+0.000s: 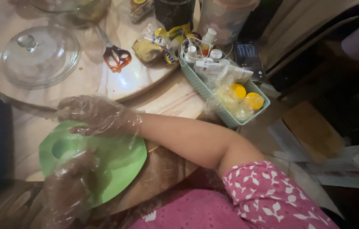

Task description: The person wears gloves and uses their hands to shape and roll pieces of brown dough on a green plate, occasionally dipping the dough into a bowl of white powder.

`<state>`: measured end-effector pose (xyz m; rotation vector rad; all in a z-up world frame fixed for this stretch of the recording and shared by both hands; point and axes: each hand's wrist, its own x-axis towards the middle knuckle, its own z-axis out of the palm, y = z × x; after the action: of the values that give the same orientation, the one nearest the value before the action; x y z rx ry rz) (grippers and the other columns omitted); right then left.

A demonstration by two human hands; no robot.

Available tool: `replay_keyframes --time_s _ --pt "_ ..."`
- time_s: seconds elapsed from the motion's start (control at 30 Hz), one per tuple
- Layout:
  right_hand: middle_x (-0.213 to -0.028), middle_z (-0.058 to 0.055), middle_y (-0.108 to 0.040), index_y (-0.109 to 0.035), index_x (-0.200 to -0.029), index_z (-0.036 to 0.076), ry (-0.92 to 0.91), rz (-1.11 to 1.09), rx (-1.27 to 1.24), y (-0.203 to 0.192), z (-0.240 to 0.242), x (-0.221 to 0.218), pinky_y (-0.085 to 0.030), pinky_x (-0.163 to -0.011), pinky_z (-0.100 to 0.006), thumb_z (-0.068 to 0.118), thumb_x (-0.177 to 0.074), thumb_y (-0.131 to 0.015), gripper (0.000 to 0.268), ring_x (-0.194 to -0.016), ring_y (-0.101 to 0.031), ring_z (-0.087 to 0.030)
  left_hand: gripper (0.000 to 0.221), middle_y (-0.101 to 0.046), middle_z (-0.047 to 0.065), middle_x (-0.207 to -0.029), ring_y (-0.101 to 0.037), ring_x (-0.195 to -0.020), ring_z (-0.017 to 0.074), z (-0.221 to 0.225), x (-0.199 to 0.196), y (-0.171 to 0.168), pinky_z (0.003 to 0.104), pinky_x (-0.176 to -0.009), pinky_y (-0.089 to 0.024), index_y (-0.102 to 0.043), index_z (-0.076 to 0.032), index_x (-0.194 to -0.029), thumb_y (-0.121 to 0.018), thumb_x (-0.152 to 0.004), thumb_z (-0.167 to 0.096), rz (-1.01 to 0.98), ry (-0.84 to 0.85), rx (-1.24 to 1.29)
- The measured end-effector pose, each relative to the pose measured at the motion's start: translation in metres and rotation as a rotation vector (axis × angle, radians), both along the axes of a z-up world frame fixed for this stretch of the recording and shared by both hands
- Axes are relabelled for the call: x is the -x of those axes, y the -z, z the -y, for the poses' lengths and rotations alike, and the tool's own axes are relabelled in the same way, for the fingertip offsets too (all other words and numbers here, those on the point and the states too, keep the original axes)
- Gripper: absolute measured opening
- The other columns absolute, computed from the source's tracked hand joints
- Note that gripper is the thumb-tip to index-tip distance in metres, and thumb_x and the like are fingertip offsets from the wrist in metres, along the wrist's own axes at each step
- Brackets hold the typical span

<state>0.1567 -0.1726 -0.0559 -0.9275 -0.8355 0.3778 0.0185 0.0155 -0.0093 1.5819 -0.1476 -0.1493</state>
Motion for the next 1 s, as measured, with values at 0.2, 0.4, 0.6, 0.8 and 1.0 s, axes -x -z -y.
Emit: replay_keyframes --time_s 0.2,0.4,0.6,0.8,1.0 --pt "-0.155 0.007 -0.045 -0.044 -0.151 0.027 0.885 1.268 1.079 -0.004 -0.001 -0.014 -0.034 -0.128 -0.029 0.054 -0.106 -0.051 0.052 -0.146 -0.044 -0.008 0.016 -0.055 0.0 -0.15 -0.031 -0.153 0.0444 -0.019 -0.01 0.049 0.053 -0.129 -0.001 -0.073 -0.03 -0.072 -0.074 -0.075 -0.015 0.597 0.269 -0.825" --pt "-0.156 -0.004 -0.039 -0.022 -0.16 0.024 1.116 1.494 0.895 0.014 -0.002 -0.027 -0.064 -0.1 -0.023 0.05 -0.116 -0.045 0.057 -0.14 -0.052 -0.015 0.02 -0.039 -0.023 -0.162 -0.019 -0.162 0.0261 0.027 0.025 0.017 0.068 -0.116 -0.018 -0.058 -0.035 -0.073 -0.053 -0.083 -0.052 0.305 0.12 -1.509" --pt "-0.151 0.01 -0.047 -0.048 -0.147 0.031 0.935 1.188 1.026 -0.016 0.003 -0.009 -0.052 -0.112 -0.024 0.049 -0.104 -0.06 0.048 -0.136 -0.053 -0.007 0.025 -0.052 -0.008 -0.158 -0.049 -0.149 0.0225 0.053 0.036 -0.033 0.063 -0.118 -0.023 -0.073 -0.032 -0.091 -0.056 -0.076 -0.042 0.44 -0.007 -1.745" --pt "-0.144 0.002 -0.058 -0.045 -0.146 0.019 0.915 1.418 0.639 0.027 0.008 -0.054 -0.051 -0.122 -0.036 0.028 -0.103 -0.074 0.053 -0.141 -0.049 -0.021 0.02 -0.069 0.019 -0.123 -0.062 -0.102 0.0356 0.037 0.039 -0.052 0.047 -0.1 -0.048 -0.062 -0.002 -0.087 -0.075 -0.072 -0.001 0.687 -0.057 -0.763" --pt "-0.144 -0.005 -0.056 -0.061 -0.136 0.013 0.401 0.525 0.29 -0.041 0.02 0.01 -0.049 -0.117 -0.031 0.003 -0.098 -0.075 0.041 -0.139 -0.052 -0.018 0.026 -0.062 0.016 -0.13 -0.06 -0.129 0.0281 0.008 0.059 -0.072 0.04 -0.12 -0.043 -0.06 -0.006 -0.115 -0.057 -0.101 -0.028 0.594 -0.356 -0.187"
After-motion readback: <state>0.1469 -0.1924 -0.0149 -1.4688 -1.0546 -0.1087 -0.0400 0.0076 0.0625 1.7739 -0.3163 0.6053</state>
